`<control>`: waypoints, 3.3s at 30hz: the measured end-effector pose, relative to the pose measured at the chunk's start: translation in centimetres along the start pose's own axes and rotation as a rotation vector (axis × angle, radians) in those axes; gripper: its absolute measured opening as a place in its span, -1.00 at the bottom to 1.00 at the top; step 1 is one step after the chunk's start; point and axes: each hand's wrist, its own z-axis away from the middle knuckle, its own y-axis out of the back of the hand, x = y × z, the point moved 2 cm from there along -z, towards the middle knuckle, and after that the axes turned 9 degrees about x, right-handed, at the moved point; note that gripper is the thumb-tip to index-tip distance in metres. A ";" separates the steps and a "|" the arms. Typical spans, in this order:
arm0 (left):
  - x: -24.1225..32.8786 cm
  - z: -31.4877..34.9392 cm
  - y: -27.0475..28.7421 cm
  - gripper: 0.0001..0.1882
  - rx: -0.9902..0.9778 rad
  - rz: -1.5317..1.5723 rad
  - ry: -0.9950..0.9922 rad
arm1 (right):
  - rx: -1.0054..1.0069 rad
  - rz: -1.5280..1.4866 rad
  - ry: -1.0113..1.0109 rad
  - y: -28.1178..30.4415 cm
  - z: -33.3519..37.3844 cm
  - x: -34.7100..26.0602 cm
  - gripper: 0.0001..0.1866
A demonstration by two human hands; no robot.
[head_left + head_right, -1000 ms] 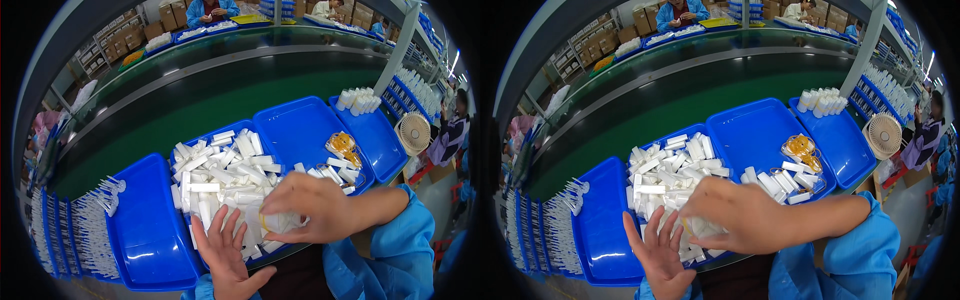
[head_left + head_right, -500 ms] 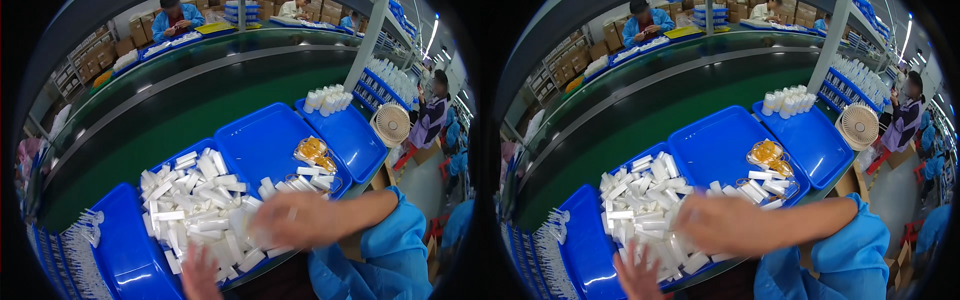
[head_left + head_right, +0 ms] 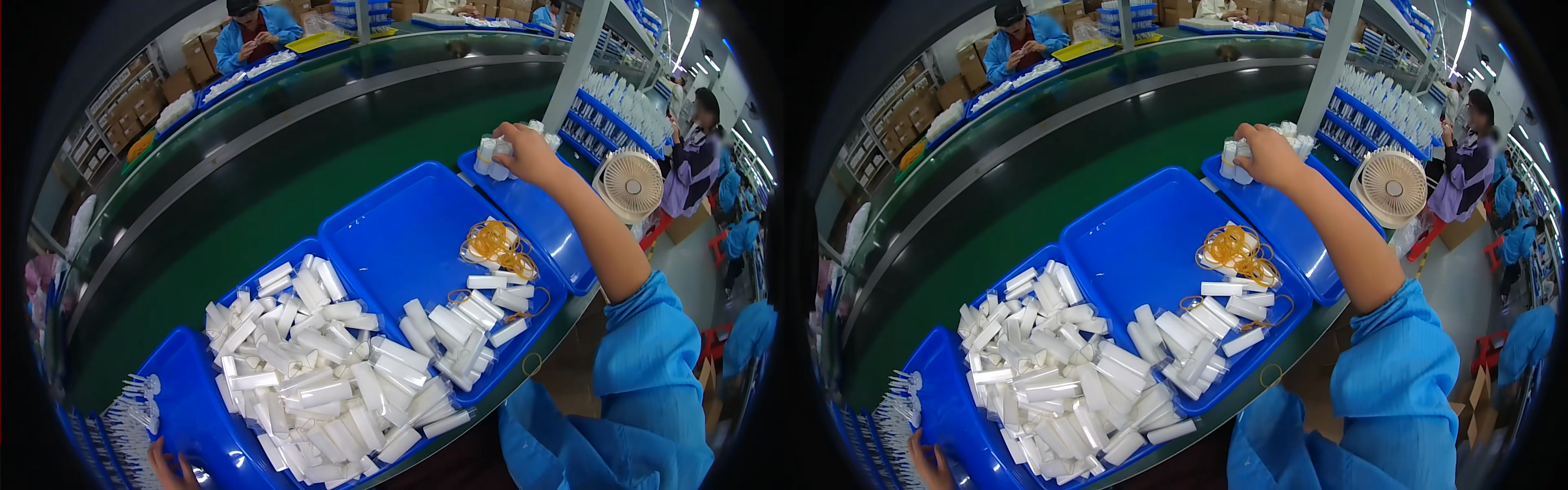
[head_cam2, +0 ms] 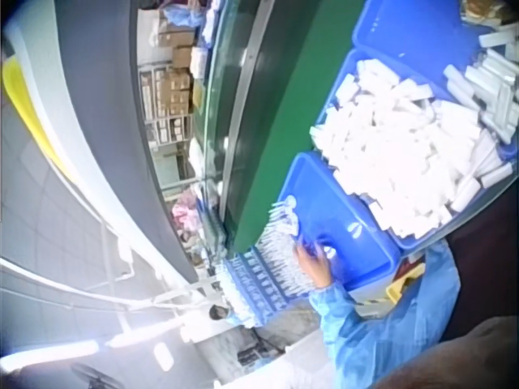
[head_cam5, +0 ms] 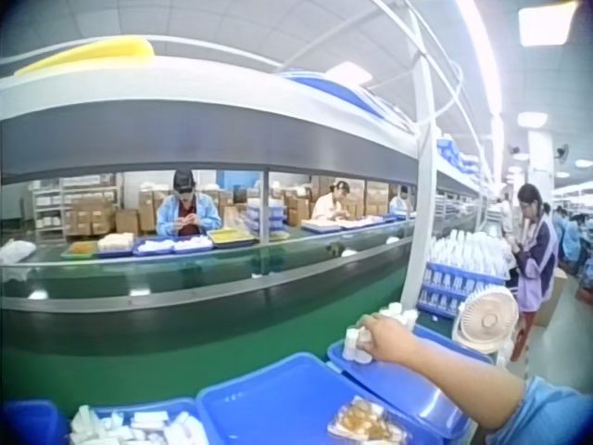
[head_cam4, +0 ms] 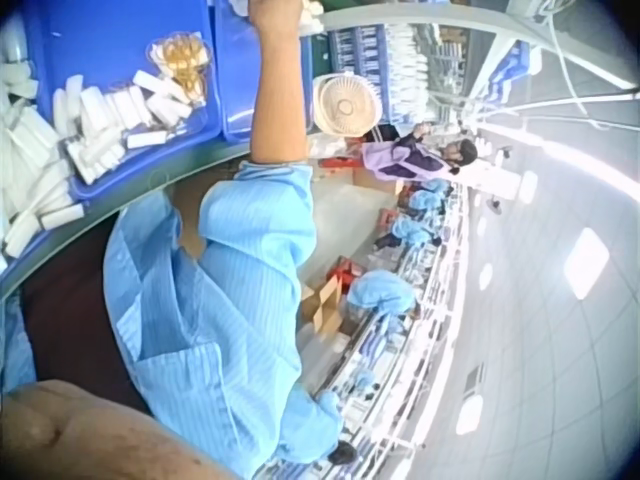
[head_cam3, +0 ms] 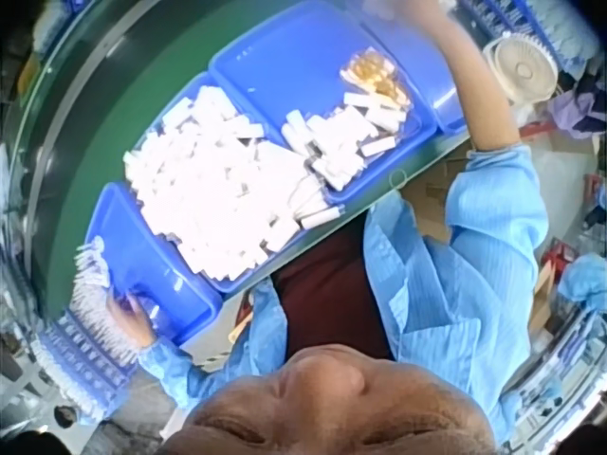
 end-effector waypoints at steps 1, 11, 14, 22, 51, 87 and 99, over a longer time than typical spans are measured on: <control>0.1 -0.6 -0.1 -0.66 0.036 -0.090 -0.116 | -0.017 0.003 -0.009 -0.1 0.0 0.0 -0.60; -5.4 -2.9 -5.5 -0.63 0.056 -0.269 0.014 | 0.002 -0.021 -0.031 -1.9 1.6 1.3 -0.55; -6.2 -3.5 -6.0 -0.65 0.059 -0.300 -0.039 | -0.007 -0.008 -0.032 -2.0 1.8 1.4 -0.51; -5.5 -3.9 -4.6 -0.90 0.065 -0.147 0.056 | -0.116 -0.339 0.040 2.0 3.3 -10.0 -0.54; 24.6 5.2 0.8 -0.77 -0.221 1.773 0.275 | -0.451 -0.328 0.273 1.6 7.7 -18.1 -0.68; 28.6 5.0 -2.0 -0.92 -0.458 1.623 -0.339 | -0.646 -1.408 -0.322 9.9 22.0 -20.7 -0.89; 28.4 5.0 -1.4 -0.72 -0.442 1.653 0.031 | -0.406 -0.894 0.174 7.7 15.1 -19.9 -0.66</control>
